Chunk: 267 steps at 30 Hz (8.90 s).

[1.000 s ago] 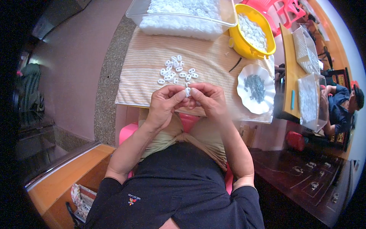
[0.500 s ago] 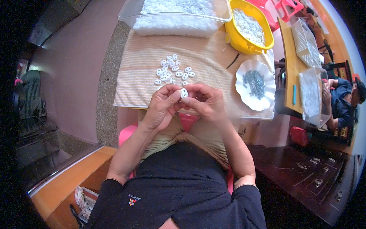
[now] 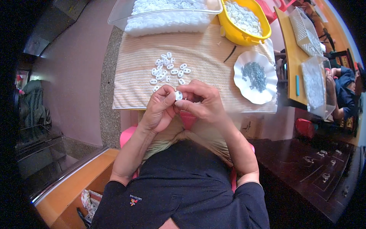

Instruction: Inspecting and deburring small white plastic hardware components on a workbench.

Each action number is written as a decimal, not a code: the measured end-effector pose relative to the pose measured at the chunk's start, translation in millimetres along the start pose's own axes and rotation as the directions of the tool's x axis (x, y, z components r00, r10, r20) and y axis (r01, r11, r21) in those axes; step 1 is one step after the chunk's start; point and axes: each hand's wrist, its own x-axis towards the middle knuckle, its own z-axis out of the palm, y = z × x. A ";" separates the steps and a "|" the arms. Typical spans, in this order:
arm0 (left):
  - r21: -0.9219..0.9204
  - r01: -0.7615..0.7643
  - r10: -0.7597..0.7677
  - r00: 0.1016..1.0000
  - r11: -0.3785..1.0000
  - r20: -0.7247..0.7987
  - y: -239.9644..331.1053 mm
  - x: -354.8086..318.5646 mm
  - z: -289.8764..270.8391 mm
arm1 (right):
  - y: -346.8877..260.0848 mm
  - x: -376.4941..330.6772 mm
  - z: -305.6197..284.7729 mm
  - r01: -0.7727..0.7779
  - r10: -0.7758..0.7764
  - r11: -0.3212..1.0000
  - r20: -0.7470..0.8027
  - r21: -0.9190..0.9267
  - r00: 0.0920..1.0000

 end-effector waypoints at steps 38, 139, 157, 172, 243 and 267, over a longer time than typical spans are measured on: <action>-0.024 0.011 -0.009 0.998 1.000 0.056 -6.6 1.1 -3.6 | 0.3 -4.6 0.8 0.038 -0.038 0.999 -0.029 0.016 0.999; 0.467 -0.096 0.187 0.971 0.879 -0.152 -36.5 -8.0 27.6 | -32.8 -49.5 -62.4 -0.316 0.315 0.948 -0.248 0.035 0.916; 0.514 -0.146 0.244 0.961 0.845 -0.129 -29.3 -17.7 31.7 | -16.9 -40.3 -12.7 -0.263 0.303 0.922 -0.106 0.285 0.947; 0.529 -0.144 0.219 0.973 0.836 -0.080 -14.7 -7.0 12.9 | -21.8 -44.1 -21.5 -0.287 0.345 0.897 -0.126 0.337 0.930; 0.377 -0.032 0.154 0.943 0.926 -0.297 -12.5 0.4 1.6 | -20.4 -39.8 -29.4 -0.323 0.272 0.943 -0.373 -0.081 0.887; 0.369 -0.003 0.123 0.946 0.929 -0.300 -16.2 -0.5 7.5 | -2.7 -37.3 -8.3 -0.314 0.348 0.937 -0.336 0.152 0.875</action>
